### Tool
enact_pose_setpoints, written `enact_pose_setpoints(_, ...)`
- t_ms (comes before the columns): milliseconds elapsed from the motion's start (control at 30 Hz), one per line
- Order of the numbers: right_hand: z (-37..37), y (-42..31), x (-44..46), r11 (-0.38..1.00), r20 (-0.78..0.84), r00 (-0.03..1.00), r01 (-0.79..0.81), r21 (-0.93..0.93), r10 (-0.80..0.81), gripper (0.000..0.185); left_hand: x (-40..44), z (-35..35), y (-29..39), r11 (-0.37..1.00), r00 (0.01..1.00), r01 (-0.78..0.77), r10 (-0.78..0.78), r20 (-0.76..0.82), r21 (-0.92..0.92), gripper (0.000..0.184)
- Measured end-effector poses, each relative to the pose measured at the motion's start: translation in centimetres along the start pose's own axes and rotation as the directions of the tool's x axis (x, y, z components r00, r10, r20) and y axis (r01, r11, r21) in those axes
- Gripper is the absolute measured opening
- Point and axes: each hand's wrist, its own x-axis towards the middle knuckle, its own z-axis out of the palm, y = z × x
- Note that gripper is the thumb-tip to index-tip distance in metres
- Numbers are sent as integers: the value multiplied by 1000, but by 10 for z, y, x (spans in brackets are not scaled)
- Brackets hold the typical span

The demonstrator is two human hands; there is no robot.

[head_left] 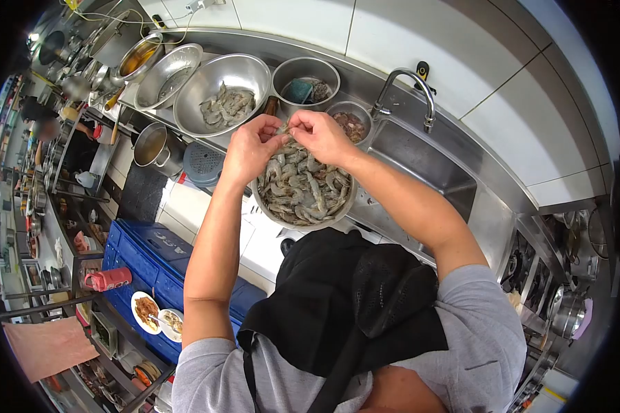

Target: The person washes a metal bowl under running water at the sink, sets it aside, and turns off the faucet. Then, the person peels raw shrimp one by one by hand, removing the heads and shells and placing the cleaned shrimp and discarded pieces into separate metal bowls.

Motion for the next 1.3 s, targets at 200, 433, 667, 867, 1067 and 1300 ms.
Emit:
enact_pose_setpoints(200, 7, -14, -2, 972, -27, 997, 69, -223, -77, 17, 3, -2, -20, 995, 993, 34, -24, 115, -88, 12)
enact_pose_setpoints(433, 24, -15, 13, 900, -8, 982, 169, -402, -188, 15, 2, -8, -29, 973, 992, 55, -27, 125, -224, 15)
enact_pose_setpoints(667, 5, 18, 32, 876, -160, 978, 45, -480, -137, 15, -1, -27, -43, 928, 975, 159, -94, 202, -337, 11)
enact_pose_setpoints(867, -63, 110, 55, 749, -370, 926, -299, -591, 77, 19, 54, -83, -55, 923, 963, 266, -265, 40, -280, 21)
enact_pose_setpoints(1067, -83, 171, 34, 560, -228, 949, -314, -767, 220, 41, 98, -114, -92, 834, 870, 240, -412, -270, -497, 57)
enact_pose_setpoints(1300, -86, 153, 14, 595, -243, 963, -264, -759, 117, 9, 41, -63, -134, 993, 991, 104, -99, -89, 52, 55)
